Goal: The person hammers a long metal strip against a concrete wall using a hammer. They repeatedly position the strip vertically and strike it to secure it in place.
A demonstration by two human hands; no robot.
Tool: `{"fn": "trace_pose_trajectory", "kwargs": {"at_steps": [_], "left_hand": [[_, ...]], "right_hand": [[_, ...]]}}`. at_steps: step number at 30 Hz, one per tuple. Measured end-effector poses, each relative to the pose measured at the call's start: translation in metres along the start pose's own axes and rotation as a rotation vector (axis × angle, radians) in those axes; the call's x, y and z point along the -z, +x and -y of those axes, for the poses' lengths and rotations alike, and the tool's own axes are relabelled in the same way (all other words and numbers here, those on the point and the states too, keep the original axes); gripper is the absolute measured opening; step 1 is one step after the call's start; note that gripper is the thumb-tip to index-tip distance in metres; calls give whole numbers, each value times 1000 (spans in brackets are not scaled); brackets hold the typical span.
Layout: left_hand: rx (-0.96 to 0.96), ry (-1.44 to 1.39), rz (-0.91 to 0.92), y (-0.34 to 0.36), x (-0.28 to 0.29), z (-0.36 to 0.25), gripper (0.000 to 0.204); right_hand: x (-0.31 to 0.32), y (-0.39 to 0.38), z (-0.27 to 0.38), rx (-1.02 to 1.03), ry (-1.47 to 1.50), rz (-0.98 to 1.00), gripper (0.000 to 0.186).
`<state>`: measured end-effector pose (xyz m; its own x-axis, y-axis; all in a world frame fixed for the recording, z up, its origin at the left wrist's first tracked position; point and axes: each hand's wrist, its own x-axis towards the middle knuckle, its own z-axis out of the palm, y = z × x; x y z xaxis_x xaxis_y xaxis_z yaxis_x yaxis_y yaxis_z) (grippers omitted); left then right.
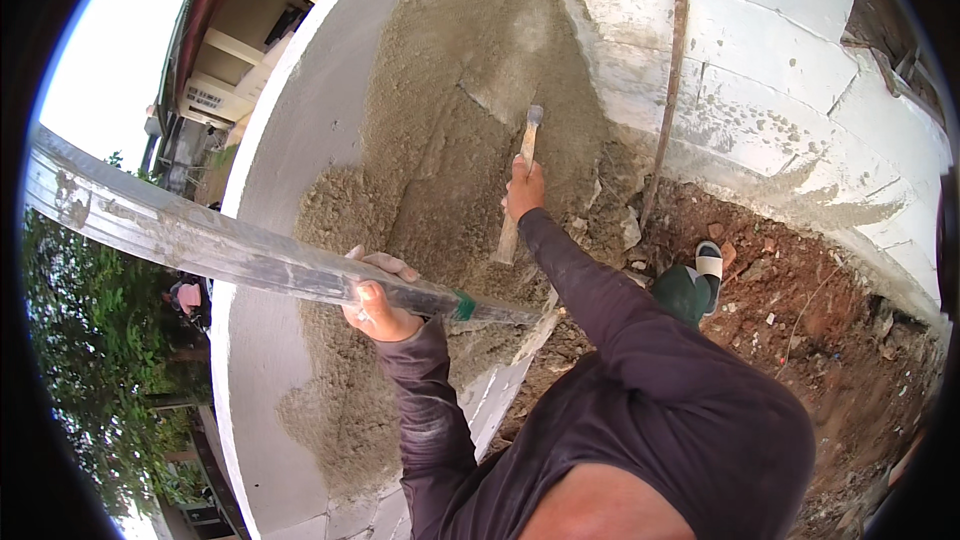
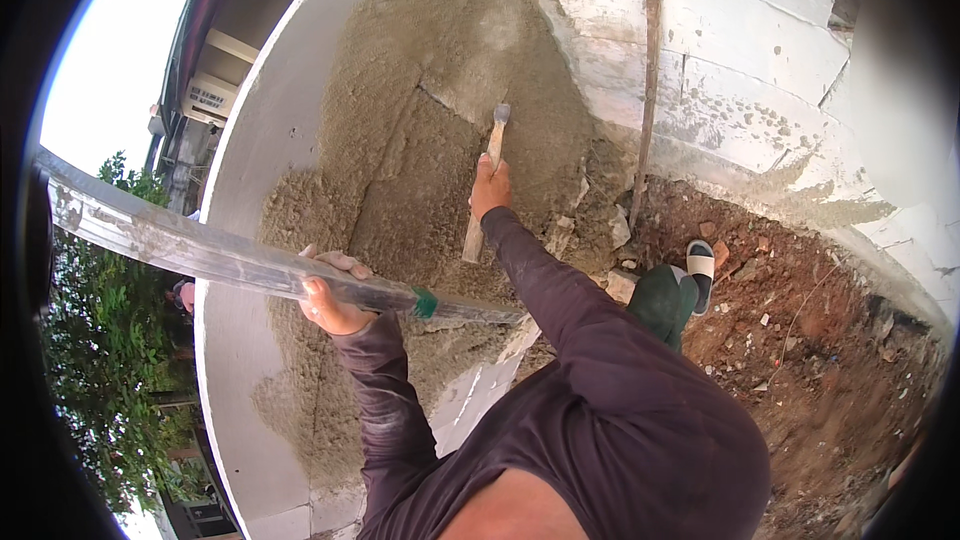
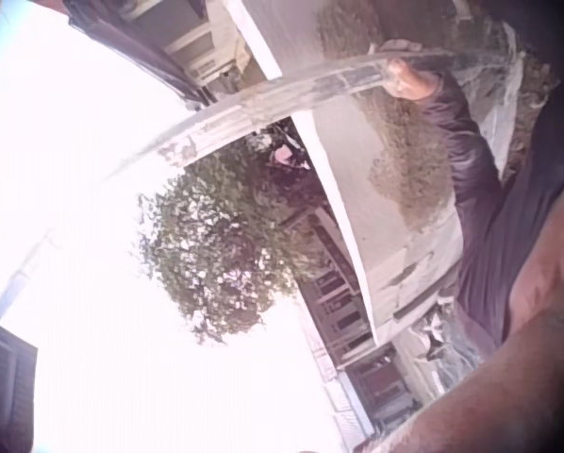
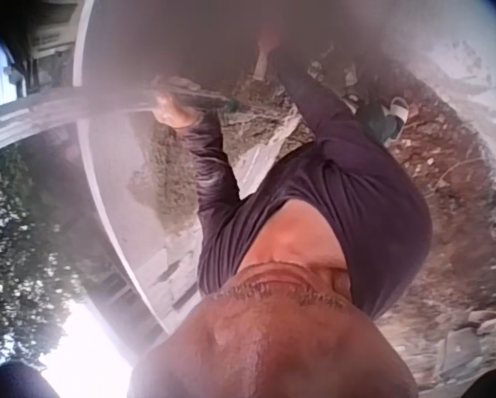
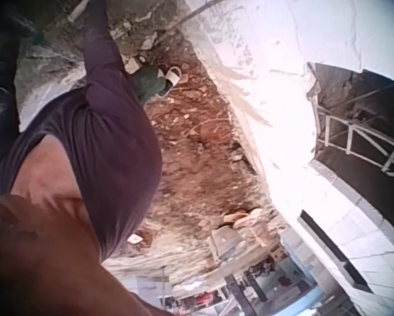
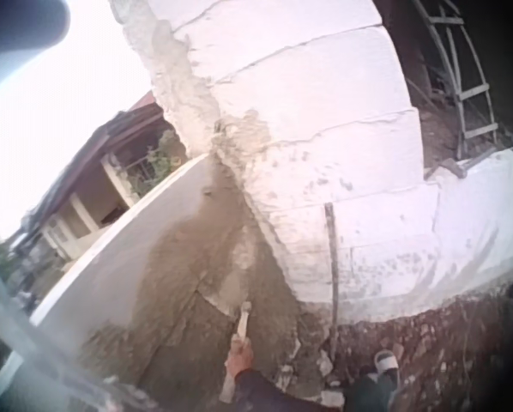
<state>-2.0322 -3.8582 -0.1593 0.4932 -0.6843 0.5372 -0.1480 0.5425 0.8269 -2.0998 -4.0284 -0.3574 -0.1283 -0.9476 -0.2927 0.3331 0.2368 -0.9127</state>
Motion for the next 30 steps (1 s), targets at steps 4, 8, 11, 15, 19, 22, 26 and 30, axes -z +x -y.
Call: {"fn": "trace_pose_trajectory", "kwargs": {"at_steps": [4,8,11,15,19,22,26,30], "left_hand": [[-8,17,-7,-1,-7,3,63],[-23,60,-34,2,-17,-2,69],[-19,24,-13,7,-32,-4,69],[-46,8,-30,15,-31,-5,67],[-36,8,-16,20,-33,0,64],[-46,2,12,24,-39,-1,63],[-57,3,9,32,-44,-2,61],[-73,5,-14,42,-49,-4,58]], "right_hand": [[-16,0,-3,296,-97,-51,45],[-6,-3,4,208,-83,-39,47],[23,22,-39,1,-129,-93,47],[17,-4,1,165,-54,62,45],[-13,-43,146,520,-81,169,49],[-43,-50,197,832,-124,157,48],[-42,-47,166,583,-75,111,48],[-21,-34,139,408,-66,161,50]]}}
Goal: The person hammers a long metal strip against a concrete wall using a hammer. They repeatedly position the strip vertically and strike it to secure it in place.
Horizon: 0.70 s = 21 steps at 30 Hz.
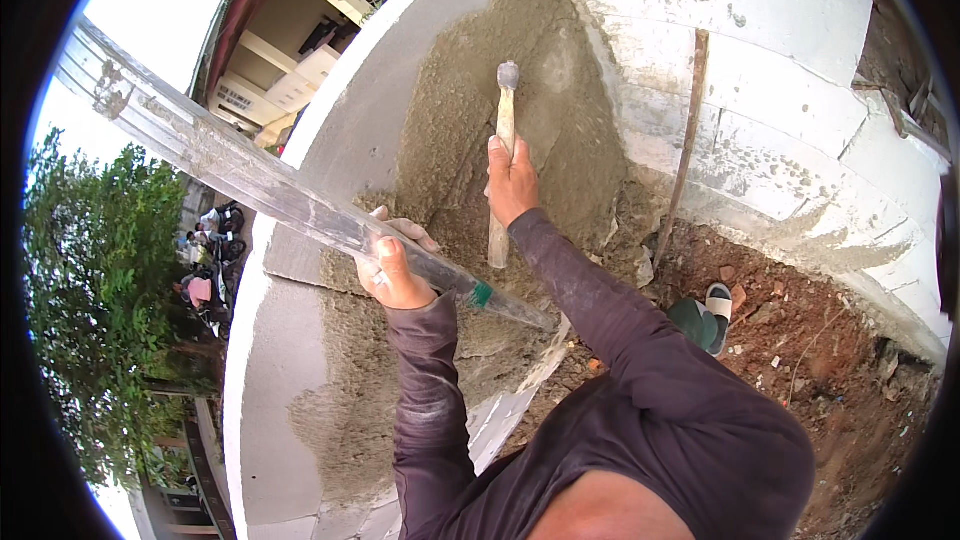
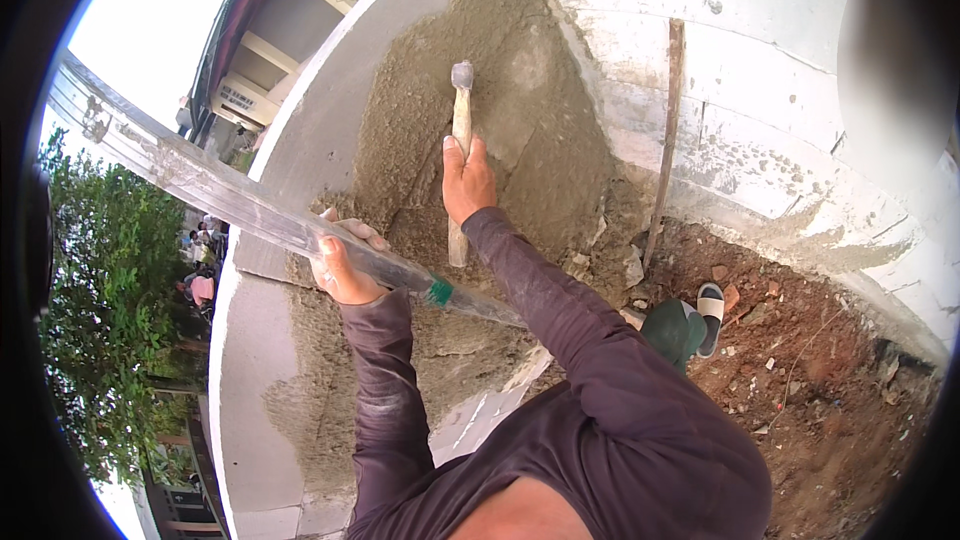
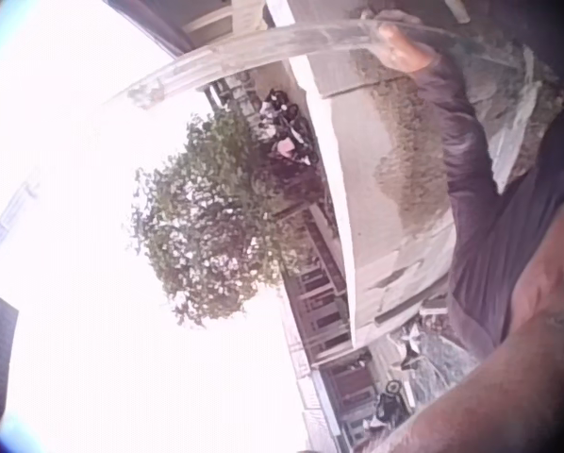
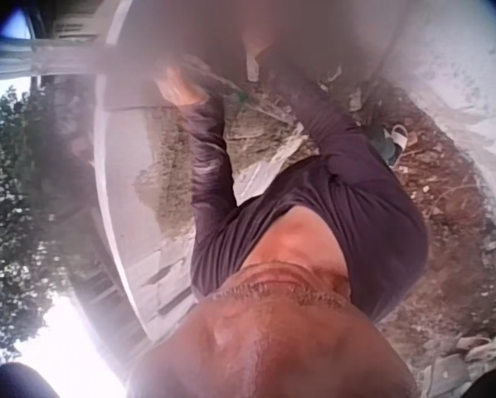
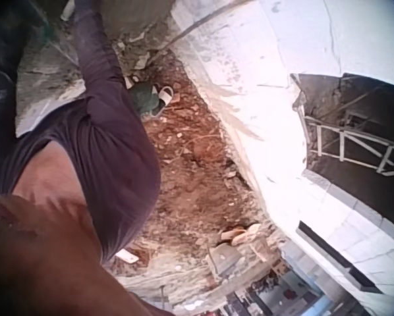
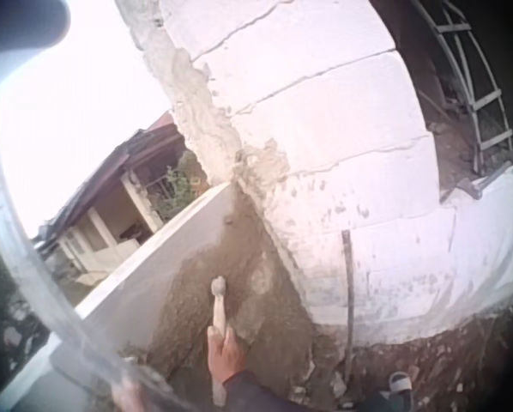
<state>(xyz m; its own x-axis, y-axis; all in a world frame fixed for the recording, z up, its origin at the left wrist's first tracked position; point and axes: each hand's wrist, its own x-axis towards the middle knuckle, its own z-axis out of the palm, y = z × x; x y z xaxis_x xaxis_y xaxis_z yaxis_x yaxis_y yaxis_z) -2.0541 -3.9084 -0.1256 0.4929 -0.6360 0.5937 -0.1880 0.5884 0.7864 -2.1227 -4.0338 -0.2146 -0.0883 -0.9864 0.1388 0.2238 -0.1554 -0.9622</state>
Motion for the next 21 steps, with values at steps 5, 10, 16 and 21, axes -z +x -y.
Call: {"fn": "trace_pose_trajectory", "kwargs": {"at_steps": [5,10,16,21], "left_hand": [[-22,-11,45,19,-25,-1,58],[-28,55,34,43,-49,-15,53],[-76,39,46,90,-104,-25,37],[-126,-184,97,156,-155,-13,32]], "right_hand": [[9,-4,-9,133,-70,-12,53],[70,-19,-77,-192,-153,60,59],[131,-44,-64,-73,-239,70,64],[133,-22,-50,173,-285,35,77]]}}
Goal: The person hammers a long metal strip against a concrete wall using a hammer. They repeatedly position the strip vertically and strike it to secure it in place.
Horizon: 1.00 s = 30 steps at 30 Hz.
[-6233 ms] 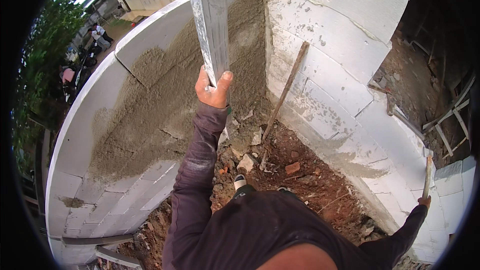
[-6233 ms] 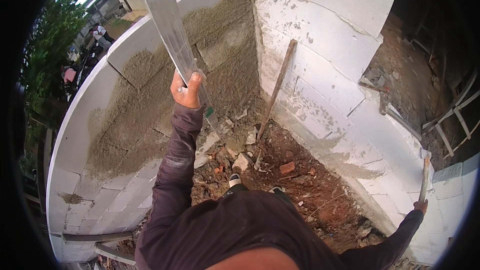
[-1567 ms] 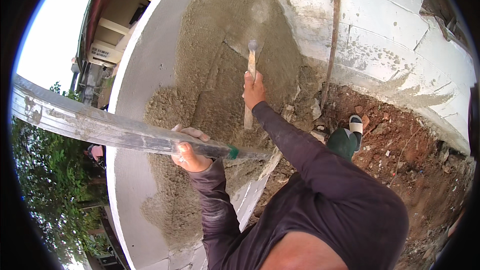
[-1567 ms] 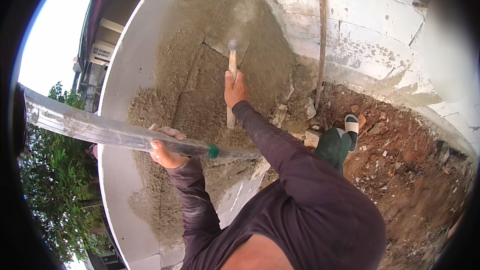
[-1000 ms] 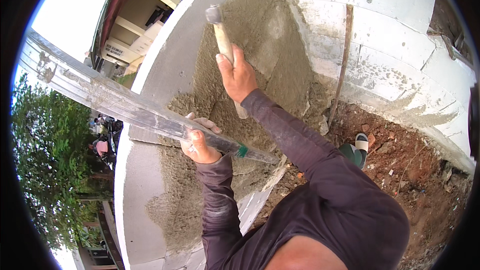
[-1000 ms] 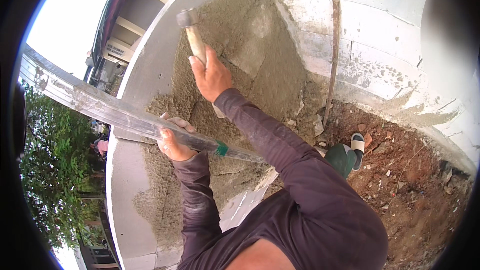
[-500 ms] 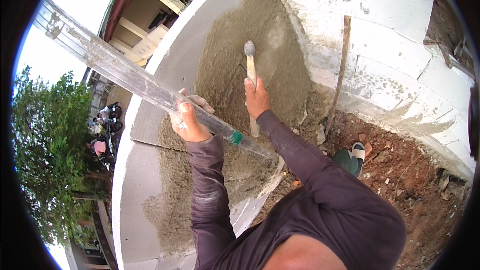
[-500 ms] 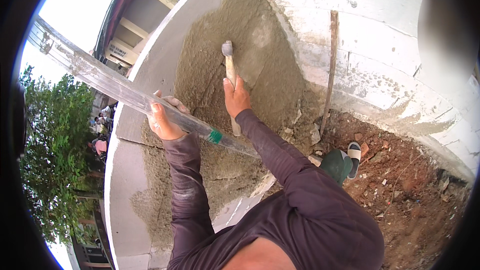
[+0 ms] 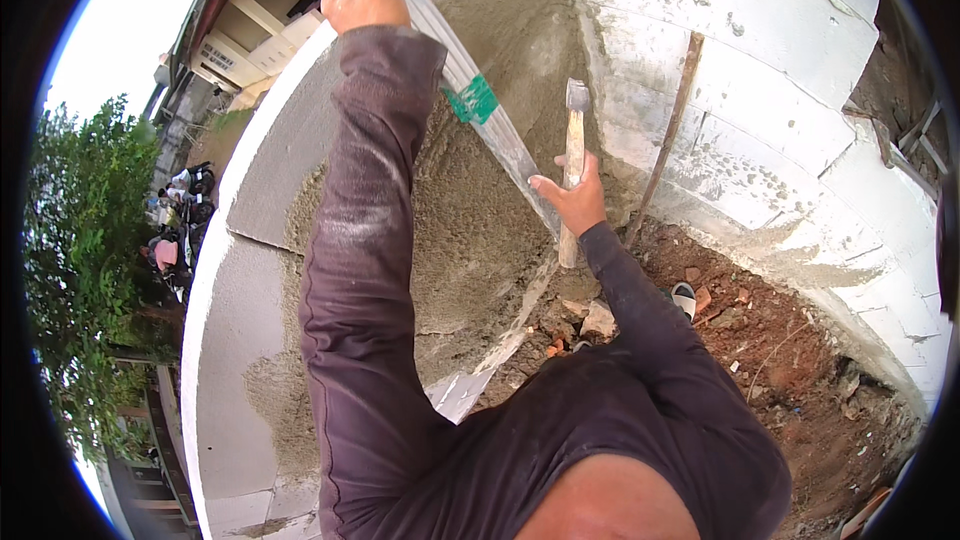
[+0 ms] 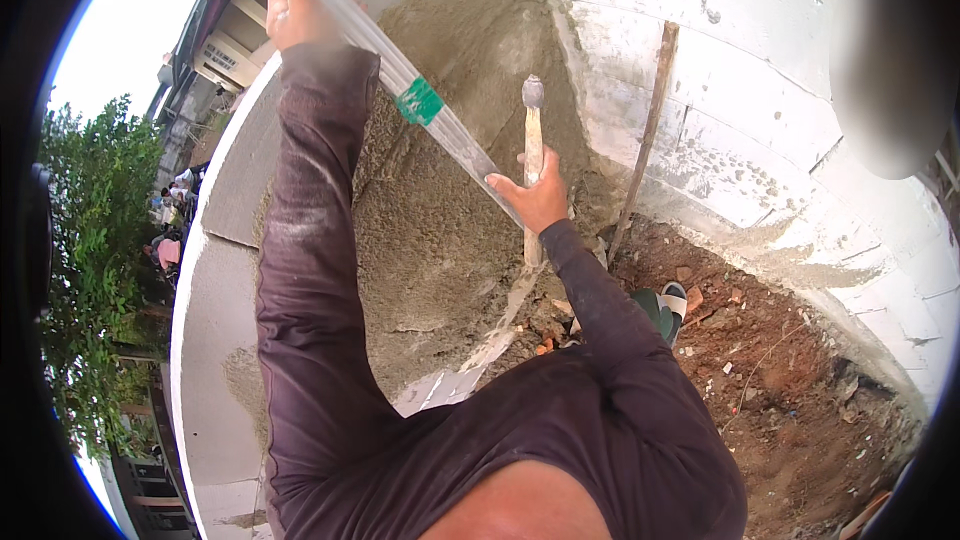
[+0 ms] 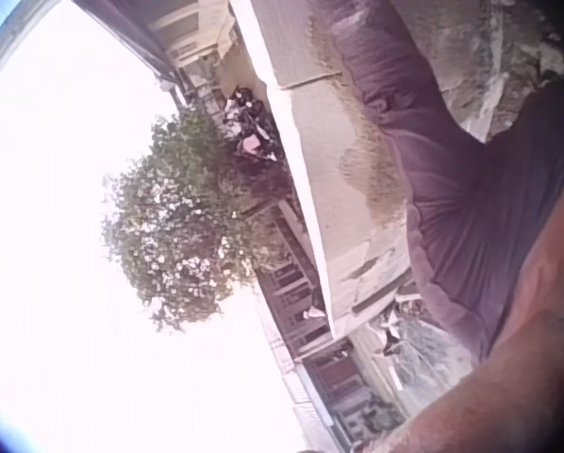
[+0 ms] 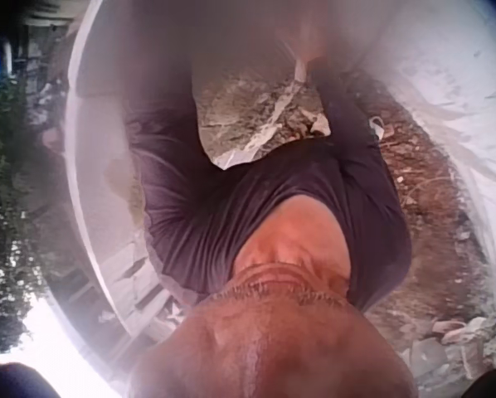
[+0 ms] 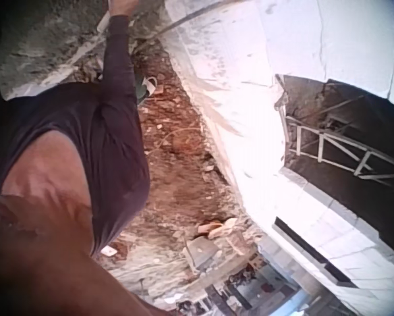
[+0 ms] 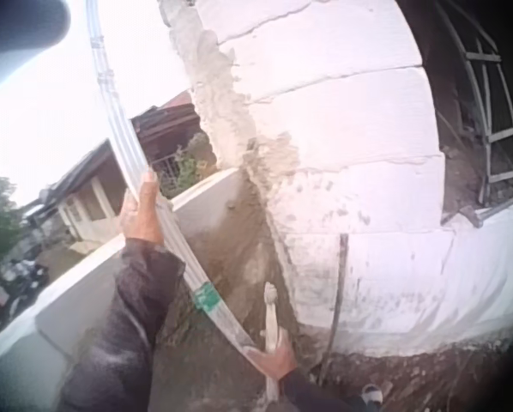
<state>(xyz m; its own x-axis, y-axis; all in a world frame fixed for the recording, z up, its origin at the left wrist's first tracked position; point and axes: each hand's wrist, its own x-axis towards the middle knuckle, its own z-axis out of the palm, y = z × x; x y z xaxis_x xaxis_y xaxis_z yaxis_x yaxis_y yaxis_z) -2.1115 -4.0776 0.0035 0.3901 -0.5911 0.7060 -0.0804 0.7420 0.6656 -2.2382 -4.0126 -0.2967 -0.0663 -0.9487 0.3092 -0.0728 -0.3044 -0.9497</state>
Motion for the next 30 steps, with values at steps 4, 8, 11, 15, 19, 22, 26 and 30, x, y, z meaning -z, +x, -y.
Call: {"fn": "trace_pose_trajectory", "kwargs": {"at_steps": [4,8,11,15,19,22,26,30], "left_hand": [[-86,93,32,54,-24,25,43],[-320,133,-28,76,-40,33,42],[-283,167,-52,89,-46,37,43],[-148,216,-81,95,-46,52,40],[-340,215,-80,111,-35,77,38],[-200,268,-95,104,-56,56,38],[-304,371,-47,111,-58,58,37],[-213,279,160,94,-38,71,54]], "right_hand": [[11,36,5,25,-35,9,84],[19,51,9,-14,60,37,81],[15,72,-12,-22,-49,60,79],[8,92,-33,-107,-26,137,81],[-5,103,-45,-107,-59,259,81],[-4,106,-37,-165,-47,311,76],[-6,104,-44,-111,-53,230,69],[-17,100,-58,-105,-20,109,67]]}}
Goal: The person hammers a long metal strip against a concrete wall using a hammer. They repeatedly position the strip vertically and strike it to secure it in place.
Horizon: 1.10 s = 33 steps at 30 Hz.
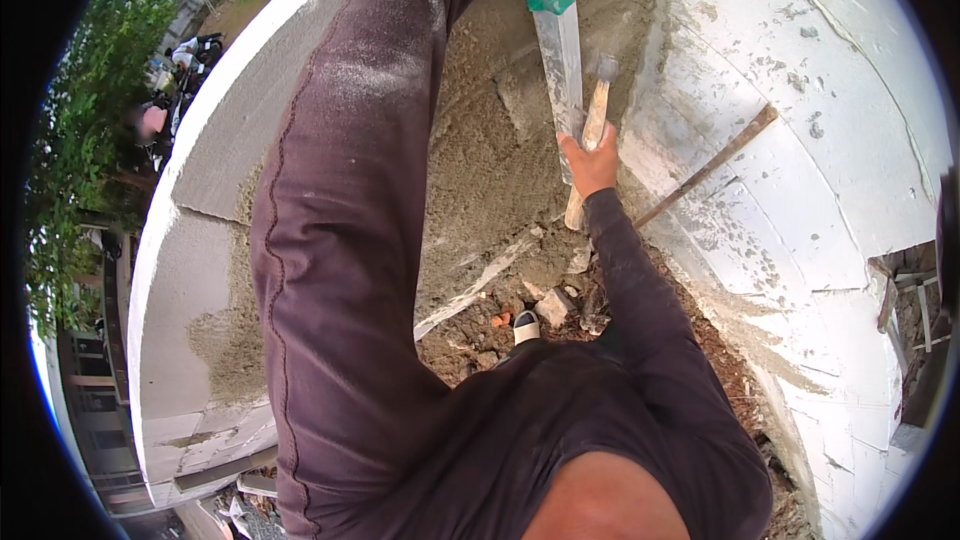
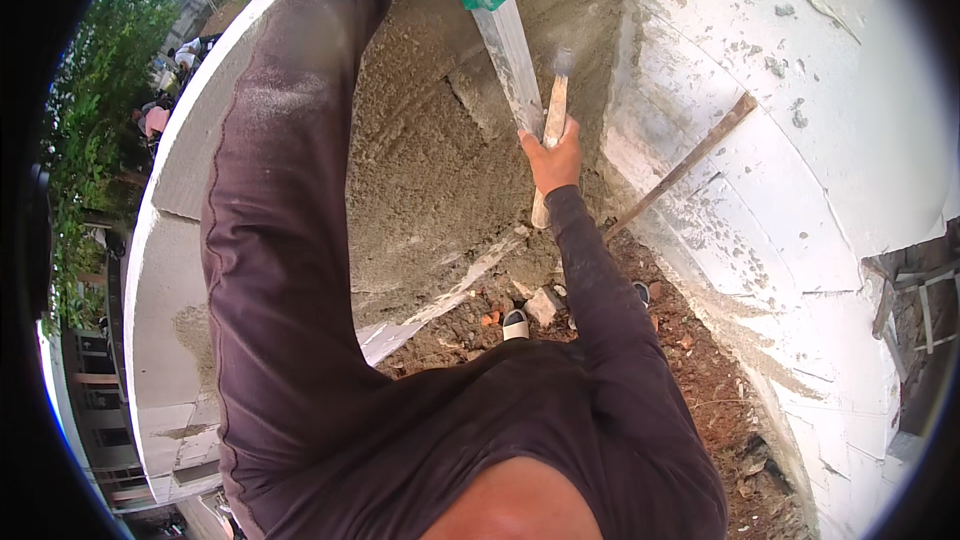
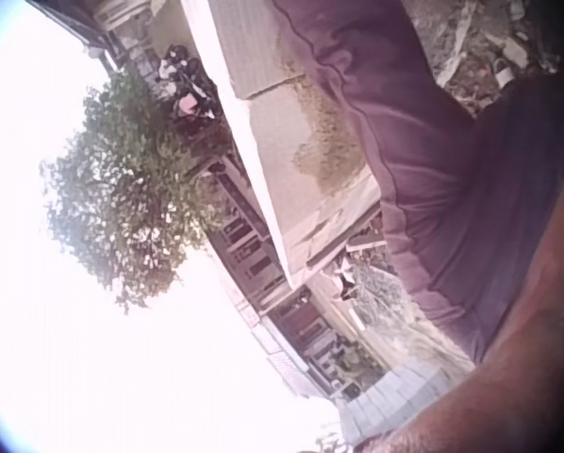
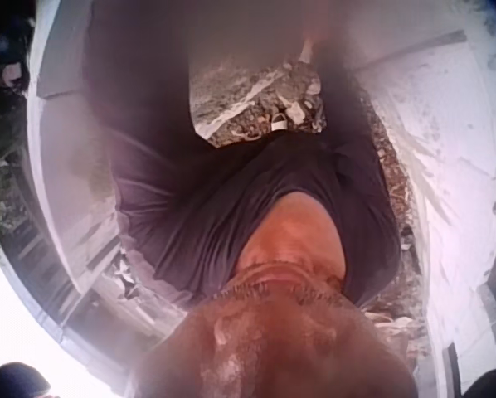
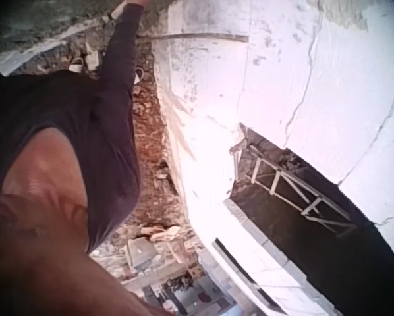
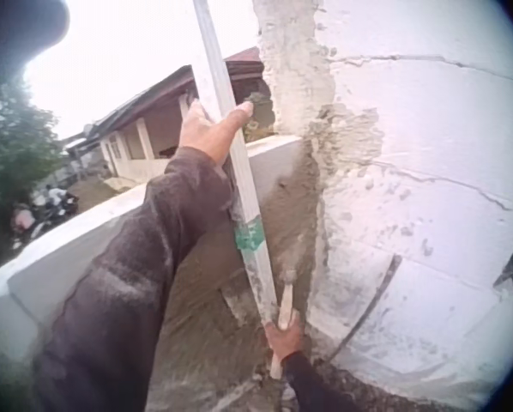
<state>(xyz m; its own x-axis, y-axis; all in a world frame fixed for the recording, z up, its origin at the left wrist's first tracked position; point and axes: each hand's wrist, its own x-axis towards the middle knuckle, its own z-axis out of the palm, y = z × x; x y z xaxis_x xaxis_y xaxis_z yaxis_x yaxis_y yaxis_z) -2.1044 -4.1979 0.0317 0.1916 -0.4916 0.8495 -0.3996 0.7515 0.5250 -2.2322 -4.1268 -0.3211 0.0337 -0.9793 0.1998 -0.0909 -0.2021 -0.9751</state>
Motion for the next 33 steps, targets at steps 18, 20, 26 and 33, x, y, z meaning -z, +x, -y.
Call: {"fn": "trace_pose_trajectory", "kwargs": {"at_steps": [18,20,26,33], "left_hand": [[-186,427,41,-2,19,-5,62],[-162,410,61,-1,20,-8,61],[-169,380,56,-5,14,2,62],[-165,396,80,1,19,-2,58]], "right_hand": [[11,-87,-14,-289,434,-302,33],[11,-110,-25,-366,489,-285,30],[-4,-134,-19,-476,580,-190,28],[-12,-141,-28,-327,537,-396,32]]}}
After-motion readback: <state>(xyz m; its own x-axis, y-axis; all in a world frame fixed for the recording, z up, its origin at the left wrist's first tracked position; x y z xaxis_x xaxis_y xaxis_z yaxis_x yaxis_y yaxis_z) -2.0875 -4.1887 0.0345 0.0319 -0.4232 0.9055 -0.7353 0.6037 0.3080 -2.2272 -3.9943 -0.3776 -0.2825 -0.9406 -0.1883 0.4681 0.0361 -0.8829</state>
